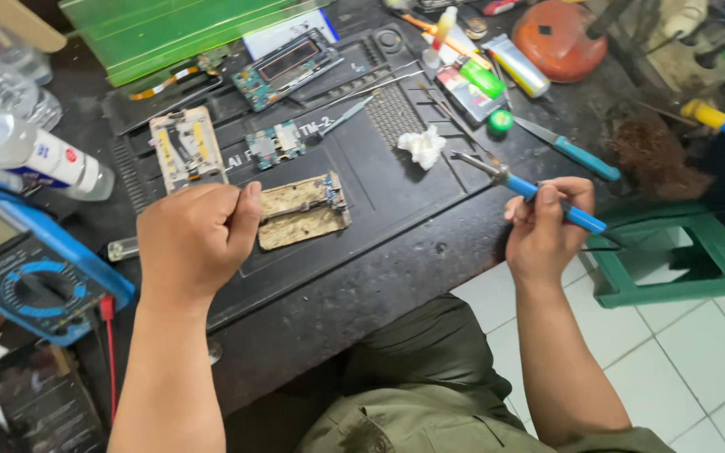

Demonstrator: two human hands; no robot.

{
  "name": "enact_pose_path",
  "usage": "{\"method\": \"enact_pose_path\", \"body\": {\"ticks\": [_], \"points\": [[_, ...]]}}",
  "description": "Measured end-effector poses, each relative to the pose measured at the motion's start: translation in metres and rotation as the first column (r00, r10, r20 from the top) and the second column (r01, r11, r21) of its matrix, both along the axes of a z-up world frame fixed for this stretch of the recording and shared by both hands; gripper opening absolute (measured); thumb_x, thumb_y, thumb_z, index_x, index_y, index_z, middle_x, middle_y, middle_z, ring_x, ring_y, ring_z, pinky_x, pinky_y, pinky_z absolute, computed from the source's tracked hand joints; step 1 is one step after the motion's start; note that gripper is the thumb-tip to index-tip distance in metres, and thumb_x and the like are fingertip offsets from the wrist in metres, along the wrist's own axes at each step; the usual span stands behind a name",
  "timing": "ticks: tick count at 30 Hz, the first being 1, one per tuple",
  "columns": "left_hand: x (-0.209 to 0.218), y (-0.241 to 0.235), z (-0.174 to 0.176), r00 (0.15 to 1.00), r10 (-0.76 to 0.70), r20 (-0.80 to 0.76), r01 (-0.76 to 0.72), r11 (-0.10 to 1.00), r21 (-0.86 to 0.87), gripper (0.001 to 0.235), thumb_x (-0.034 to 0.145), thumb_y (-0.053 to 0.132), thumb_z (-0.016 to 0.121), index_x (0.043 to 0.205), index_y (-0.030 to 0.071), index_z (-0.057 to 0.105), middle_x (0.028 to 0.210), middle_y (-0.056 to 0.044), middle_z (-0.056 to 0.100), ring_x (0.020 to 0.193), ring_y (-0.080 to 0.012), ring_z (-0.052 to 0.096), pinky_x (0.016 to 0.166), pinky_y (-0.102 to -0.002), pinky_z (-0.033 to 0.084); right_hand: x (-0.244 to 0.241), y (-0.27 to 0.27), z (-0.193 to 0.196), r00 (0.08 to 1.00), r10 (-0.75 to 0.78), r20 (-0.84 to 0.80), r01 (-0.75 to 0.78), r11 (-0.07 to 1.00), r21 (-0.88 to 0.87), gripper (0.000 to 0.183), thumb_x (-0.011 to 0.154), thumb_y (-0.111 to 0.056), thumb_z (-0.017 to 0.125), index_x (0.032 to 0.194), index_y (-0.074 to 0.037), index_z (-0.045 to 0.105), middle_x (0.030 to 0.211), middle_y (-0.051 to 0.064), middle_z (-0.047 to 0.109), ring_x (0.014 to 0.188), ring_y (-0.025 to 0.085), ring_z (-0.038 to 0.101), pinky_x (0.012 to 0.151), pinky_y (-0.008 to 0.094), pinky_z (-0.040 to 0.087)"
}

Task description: The person cleans a circuit board with a brush and a liquid, then uses a soldering iron and solder wire to solder components on the board. The person also handles a roll of solder wire and a small bottle of liquid during the process.

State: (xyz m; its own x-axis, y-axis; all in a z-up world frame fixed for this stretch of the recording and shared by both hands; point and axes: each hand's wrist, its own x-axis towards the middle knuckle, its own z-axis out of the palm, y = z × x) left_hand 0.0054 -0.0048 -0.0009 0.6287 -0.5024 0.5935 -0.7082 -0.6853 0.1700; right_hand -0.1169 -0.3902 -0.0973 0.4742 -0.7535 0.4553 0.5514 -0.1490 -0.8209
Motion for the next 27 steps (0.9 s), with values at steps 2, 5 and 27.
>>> {"method": "enact_pose_path", "body": {"ticks": [2,5,27], "points": [[-0.003,-0.004,0.001,0.997,-0.004,-0.076,0.003,1.000,-0.015,0.048,0.106,0.035,0.061,0.060,0.022,0.054,0.053,-0.001,0.048,0.056,-0.0261,0.058,0.055,-0.034,0.048,0.002,0.006,0.007,1.000,0.011,0.003,-0.011,1.000,0.014,0.024,0.102,-0.022,0.067,0.106,-0.003,0.052,0.058,0.006,0.047,0.048,0.014,0.053,0.052,0.029,0.053],[-0.005,-0.010,0.004,0.996,-0.049,-0.072,0.047,0.999,-0.023,0.039,0.105,0.034,0.064,0.069,0.020,0.063,0.055,-0.004,0.050,0.058,-0.0265,0.061,0.057,-0.034,0.050,0.001,0.005,0.009,0.999,0.040,-0.012,-0.041,0.999,-0.013,0.026,0.101,-0.022,0.067,0.103,-0.002,0.051,0.055,0.007,0.046,0.046,0.013,0.051,0.051,0.027,0.051],[-0.066,-0.103,0.031,0.864,-0.318,-0.390,0.137,0.894,-0.426,0.027,0.101,0.025,0.059,0.083,0.020,0.079,0.055,0.002,0.065,0.054,-0.0237,0.064,0.061,-0.033,0.054,-0.012,0.008,0.017,0.990,0.135,-0.044,-0.133,0.990,0.052,0.058,0.103,-0.056,0.041,0.121,-0.004,0.055,0.084,0.020,0.069,0.070,0.020,0.068,0.065,0.029,0.058]]}}
